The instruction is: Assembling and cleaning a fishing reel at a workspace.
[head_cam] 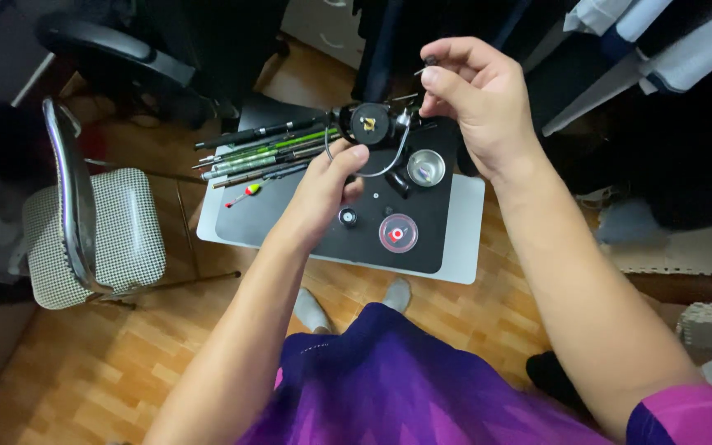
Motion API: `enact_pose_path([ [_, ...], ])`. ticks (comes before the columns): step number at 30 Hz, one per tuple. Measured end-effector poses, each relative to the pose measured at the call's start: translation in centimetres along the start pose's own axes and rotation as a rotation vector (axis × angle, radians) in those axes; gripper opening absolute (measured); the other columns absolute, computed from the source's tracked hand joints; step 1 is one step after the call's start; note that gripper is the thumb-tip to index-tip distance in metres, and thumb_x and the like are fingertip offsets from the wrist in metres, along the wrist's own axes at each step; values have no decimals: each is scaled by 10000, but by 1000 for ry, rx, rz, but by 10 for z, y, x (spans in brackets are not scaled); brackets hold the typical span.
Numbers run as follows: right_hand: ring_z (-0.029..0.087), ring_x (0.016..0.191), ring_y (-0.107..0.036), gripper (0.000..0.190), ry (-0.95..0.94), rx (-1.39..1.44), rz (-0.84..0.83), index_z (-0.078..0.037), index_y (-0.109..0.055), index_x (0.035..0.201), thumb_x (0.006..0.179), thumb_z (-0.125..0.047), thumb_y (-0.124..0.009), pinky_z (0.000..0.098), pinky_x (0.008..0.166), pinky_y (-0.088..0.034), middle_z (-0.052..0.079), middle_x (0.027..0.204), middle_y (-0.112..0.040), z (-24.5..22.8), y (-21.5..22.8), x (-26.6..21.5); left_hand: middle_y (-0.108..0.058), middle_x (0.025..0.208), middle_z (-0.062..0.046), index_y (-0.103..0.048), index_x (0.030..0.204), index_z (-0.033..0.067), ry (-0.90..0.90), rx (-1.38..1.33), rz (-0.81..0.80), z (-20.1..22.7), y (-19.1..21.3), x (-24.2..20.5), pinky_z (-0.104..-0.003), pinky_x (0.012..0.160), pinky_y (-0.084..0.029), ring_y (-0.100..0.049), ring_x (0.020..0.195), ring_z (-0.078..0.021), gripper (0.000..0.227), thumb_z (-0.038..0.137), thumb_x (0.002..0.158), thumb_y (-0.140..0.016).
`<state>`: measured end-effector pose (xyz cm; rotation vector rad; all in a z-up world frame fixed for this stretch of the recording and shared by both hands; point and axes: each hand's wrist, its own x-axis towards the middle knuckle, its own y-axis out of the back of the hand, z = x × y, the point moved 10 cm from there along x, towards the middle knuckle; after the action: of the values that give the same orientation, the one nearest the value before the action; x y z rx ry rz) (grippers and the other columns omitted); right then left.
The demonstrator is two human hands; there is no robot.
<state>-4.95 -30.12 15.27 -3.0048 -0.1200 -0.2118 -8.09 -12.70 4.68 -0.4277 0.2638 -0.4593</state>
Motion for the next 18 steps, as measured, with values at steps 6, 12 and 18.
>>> enact_pose_path([
  [6, 155, 877, -736, 144, -5, 60, -9, -19, -675, 1124, 1079, -156, -674, 295, 817, -618, 52, 962, -715, 7, 4, 9, -409, 795, 80, -555, 982, 140, 70, -9, 26, 3, 2, -2, -217, 547, -281, -360, 624, -46, 153, 293, 981, -547],
  [12, 173, 997, -742, 280, -26, 3, -124, -23, -664, 1287, 1022, -114, -679, 304, 880, -619, 76, 1122, -734, -5, -14, 12, -402, 793, 75, -604, 1020, 112, 64, 94, -20, 17, -4, -6, -233, 568, -309, -350, 650, -55, 188, 286, 962, -562],
  [18, 181, 993, -742, 303, -55, -1, -125, 0, -672, 1296, 1014, -109, -676, 305, 898, -614, 100, 1117, -739, -2, -21, 4, -483, 895, 74, -654, 1101, 96, 85, 287, 46, 12, 14, -8, -236, 701, -398, -421, 785, -53, 254, 290, 942, -613],
])
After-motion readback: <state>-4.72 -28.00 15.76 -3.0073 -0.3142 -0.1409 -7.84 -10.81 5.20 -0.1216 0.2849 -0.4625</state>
